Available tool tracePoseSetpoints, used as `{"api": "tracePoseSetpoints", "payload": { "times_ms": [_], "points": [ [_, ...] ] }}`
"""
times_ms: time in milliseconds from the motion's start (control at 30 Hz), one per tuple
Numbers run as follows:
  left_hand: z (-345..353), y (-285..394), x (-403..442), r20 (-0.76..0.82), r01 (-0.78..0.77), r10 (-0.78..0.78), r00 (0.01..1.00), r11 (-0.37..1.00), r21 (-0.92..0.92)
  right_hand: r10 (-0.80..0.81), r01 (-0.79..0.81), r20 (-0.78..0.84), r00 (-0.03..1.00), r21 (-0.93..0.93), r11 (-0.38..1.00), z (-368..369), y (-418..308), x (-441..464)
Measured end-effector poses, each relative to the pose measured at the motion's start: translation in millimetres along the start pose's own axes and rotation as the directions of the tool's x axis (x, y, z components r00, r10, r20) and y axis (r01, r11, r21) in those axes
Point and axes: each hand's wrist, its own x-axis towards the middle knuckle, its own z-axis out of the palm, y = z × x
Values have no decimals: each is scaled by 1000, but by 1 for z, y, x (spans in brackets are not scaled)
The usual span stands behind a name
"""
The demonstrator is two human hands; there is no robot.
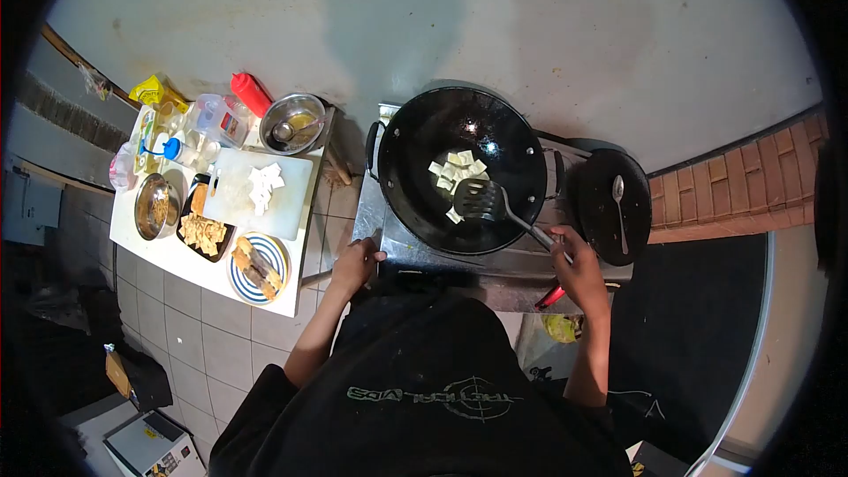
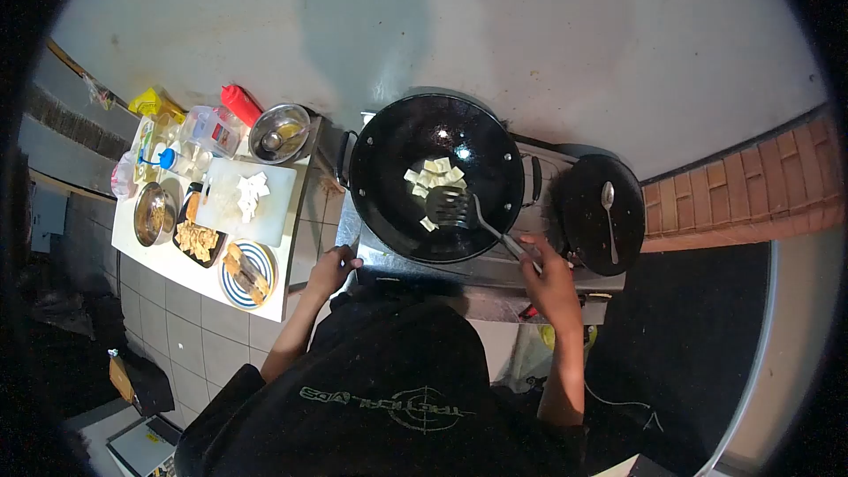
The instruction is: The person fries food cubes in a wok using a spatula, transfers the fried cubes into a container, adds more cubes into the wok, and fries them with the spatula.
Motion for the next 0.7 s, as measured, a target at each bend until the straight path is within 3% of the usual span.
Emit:
{"api": "tracePoseSetpoints", "payload": {
  "times_ms": [167,233,367,533,700],
  "points": [
    [-8,4,0,36,-12,12,999,1000,7,-125,127,-37,991,58,990,4,-8,-4],
    [-7,3,-1,33,-12,12,999,1000,4,69,-69,-2,998,-77,995,-3,-36,-8],
    [-6,4,-1,31,9,-10,999,1000,27,86,-92,-59,995,-118,989,1,-54,-13],
    [0,-1,2,39,25,-27,999,999,45,-116,96,-175,978,-120,988,18,-36,-14],
    [-2,-1,0,45,42,-44,998,998,38,-143,132,-107,984,-104,986,38,-31,-7]
  ]
}}
